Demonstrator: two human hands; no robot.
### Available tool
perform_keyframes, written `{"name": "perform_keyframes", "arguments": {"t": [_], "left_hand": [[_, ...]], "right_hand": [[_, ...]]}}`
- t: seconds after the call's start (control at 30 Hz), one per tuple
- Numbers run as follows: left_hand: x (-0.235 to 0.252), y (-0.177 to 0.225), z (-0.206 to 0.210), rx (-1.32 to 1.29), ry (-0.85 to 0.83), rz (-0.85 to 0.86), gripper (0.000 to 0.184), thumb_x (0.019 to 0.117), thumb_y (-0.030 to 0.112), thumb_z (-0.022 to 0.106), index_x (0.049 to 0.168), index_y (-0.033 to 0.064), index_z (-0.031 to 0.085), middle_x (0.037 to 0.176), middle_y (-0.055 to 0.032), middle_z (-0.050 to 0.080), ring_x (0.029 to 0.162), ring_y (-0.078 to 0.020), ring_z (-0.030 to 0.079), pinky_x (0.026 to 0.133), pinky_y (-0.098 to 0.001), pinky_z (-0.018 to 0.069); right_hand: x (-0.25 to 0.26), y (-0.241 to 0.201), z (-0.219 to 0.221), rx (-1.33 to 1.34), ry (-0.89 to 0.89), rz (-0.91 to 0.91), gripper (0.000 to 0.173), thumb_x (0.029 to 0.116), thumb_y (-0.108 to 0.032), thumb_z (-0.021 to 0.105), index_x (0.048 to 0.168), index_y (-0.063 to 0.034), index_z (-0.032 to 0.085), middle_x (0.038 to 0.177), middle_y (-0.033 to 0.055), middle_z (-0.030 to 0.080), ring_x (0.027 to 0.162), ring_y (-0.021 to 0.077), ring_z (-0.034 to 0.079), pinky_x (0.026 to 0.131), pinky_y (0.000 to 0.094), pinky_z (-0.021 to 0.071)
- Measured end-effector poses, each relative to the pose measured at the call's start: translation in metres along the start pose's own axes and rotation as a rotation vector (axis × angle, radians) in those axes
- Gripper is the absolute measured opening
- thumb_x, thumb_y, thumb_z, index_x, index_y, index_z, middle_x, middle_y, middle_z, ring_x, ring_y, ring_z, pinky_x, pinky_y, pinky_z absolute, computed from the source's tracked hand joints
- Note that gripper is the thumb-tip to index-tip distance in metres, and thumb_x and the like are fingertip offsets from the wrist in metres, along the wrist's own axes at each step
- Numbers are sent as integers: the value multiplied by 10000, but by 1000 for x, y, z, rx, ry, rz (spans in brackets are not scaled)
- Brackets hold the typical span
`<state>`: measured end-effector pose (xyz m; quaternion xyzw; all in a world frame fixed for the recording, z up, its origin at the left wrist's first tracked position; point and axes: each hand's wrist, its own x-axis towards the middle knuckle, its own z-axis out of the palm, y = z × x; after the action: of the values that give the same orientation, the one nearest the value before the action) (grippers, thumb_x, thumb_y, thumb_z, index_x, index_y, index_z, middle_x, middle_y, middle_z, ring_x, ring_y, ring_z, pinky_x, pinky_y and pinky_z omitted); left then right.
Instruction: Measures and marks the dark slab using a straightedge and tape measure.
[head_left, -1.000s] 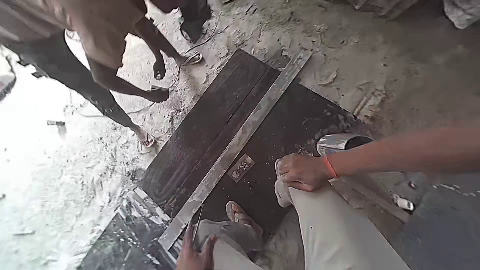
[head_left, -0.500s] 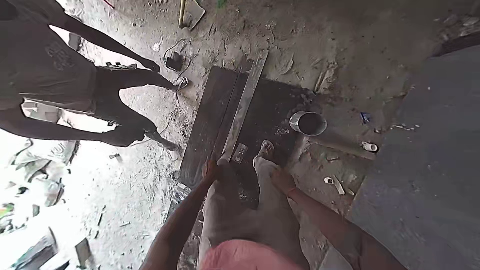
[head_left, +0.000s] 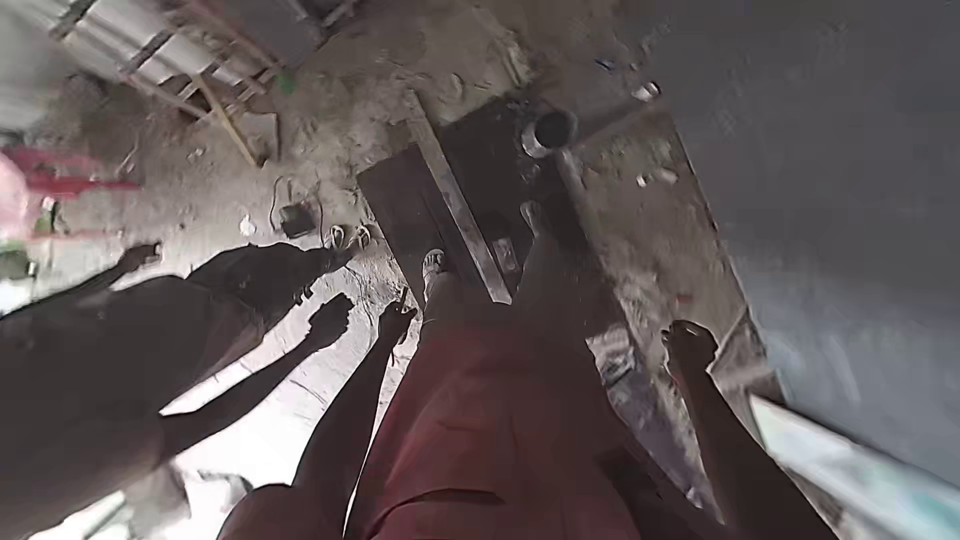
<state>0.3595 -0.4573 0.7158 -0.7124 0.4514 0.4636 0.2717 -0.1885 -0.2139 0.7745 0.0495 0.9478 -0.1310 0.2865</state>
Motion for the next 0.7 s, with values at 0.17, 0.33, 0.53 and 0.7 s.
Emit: {"name": "perform_keyframes", "arguments": {"t": [0.17,0.33,0.53,0.7], "left_hand": [[31,-44,-67,18,83,146,495,982,430,659,1261,22,685,1214,-203,694,1144,-348,655,1018,-554,489],[26,-93,-60,-12,15,107,381,991,390,667,1099,28,720,941,-130,702,721,-221,605,706,-437,516],[29,-99,-55,316,-19,144,409,968,411,701,1037,9,733,993,-170,724,903,-289,676,863,-507,523],[35,-37,-67,228,7,240,369,1006,311,660,1120,-38,699,1062,-203,703,905,-280,656,856,-484,523]], "right_hand": [[-172,138,60,104,-24,336,475,1058,-267,570,1407,54,526,1349,313,584,1212,415,612,1029,573,494],[-263,210,128,209,-121,530,484,1054,-313,572,1411,12,535,1290,287,627,1137,403,655,968,571,532],[-291,241,142,210,-166,547,482,1040,-315,598,1421,-25,539,1325,252,634,1198,389,646,1006,573,522],[-296,290,139,365,-120,618,495,1045,-297,598,1443,-16,512,1297,247,653,1151,376,675,988,548,545]]}}
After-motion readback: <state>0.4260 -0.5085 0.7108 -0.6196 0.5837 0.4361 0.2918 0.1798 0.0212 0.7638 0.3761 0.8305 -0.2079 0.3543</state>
